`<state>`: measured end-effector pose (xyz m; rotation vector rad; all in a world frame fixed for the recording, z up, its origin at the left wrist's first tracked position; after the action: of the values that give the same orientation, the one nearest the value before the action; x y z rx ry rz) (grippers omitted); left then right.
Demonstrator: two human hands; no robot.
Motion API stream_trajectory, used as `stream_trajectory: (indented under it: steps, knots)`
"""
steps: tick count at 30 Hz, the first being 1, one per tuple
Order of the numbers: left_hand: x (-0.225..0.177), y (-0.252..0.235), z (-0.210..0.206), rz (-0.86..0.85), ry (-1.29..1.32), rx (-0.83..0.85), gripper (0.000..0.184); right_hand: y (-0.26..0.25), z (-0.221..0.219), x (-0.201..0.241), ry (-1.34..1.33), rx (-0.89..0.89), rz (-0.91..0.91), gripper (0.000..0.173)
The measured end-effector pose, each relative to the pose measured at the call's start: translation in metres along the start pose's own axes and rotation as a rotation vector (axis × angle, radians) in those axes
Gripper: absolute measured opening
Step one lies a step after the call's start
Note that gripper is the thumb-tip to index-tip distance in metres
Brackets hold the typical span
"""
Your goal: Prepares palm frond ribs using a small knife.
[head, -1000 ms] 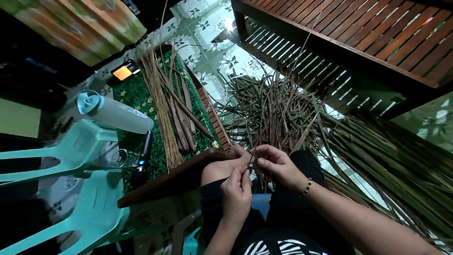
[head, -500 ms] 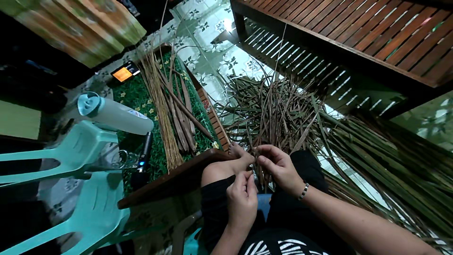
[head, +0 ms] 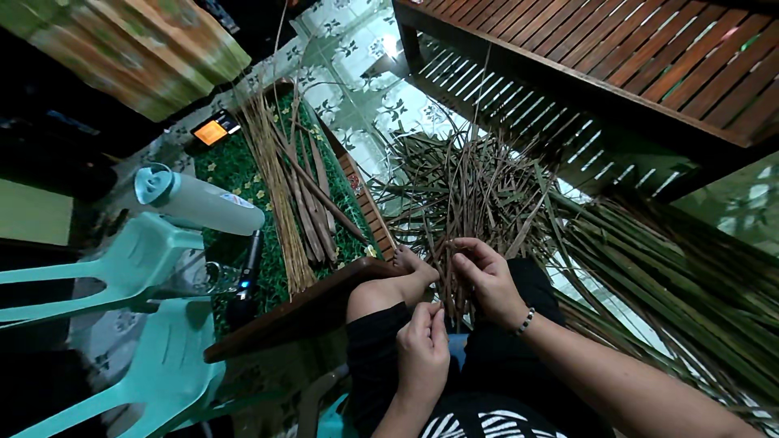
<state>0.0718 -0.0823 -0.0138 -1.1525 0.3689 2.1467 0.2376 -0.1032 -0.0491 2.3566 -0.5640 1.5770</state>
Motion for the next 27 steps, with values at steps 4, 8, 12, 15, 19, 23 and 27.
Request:
stream_trajectory:
  steps: [4,8,12,15,19,23,27]
  knots:
    - [0.001,0.004,0.002,-0.015,-0.052,0.004,0.017,-0.003,0.002,0.0,-0.014,-0.025,-0.017,0.024]
    - [0.002,0.007,0.004,-0.041,-0.106,-0.002,0.017,-0.005,0.004,0.001,-0.032,-0.047,-0.026,0.025]
    - [0.005,0.012,0.005,-0.05,-0.122,0.013,0.017,-0.007,0.006,0.002,-0.048,-0.07,-0.031,0.025]
    - [0.006,0.016,0.007,-0.046,-0.102,0.035,0.018,-0.009,0.009,0.003,-0.035,-0.098,-0.028,0.024]
    - [0.006,0.019,0.011,-0.046,-0.091,0.047,0.018,-0.009,0.01,0.001,-0.03,-0.087,-0.03,0.025]
    - [0.007,0.027,0.013,-0.028,-0.101,0.07,0.017,-0.013,0.014,0.006,-0.034,-0.156,-0.054,0.025]
    - [0.011,0.034,0.017,-0.015,-0.091,0.077,0.018,-0.019,0.024,0.013,-0.047,-0.214,-0.071,0.025]
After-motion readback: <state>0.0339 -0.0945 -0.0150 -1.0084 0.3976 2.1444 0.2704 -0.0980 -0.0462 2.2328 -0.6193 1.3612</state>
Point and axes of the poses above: each hand's wrist, its own y-axis away from the middle knuckle, its own z-axis out of the back of the hand, x = y × z, the point moved 1 cm from there along -y, towards the middle knuckle, and after that the axes turned 7 degrees about x, right-handed, at the moved point
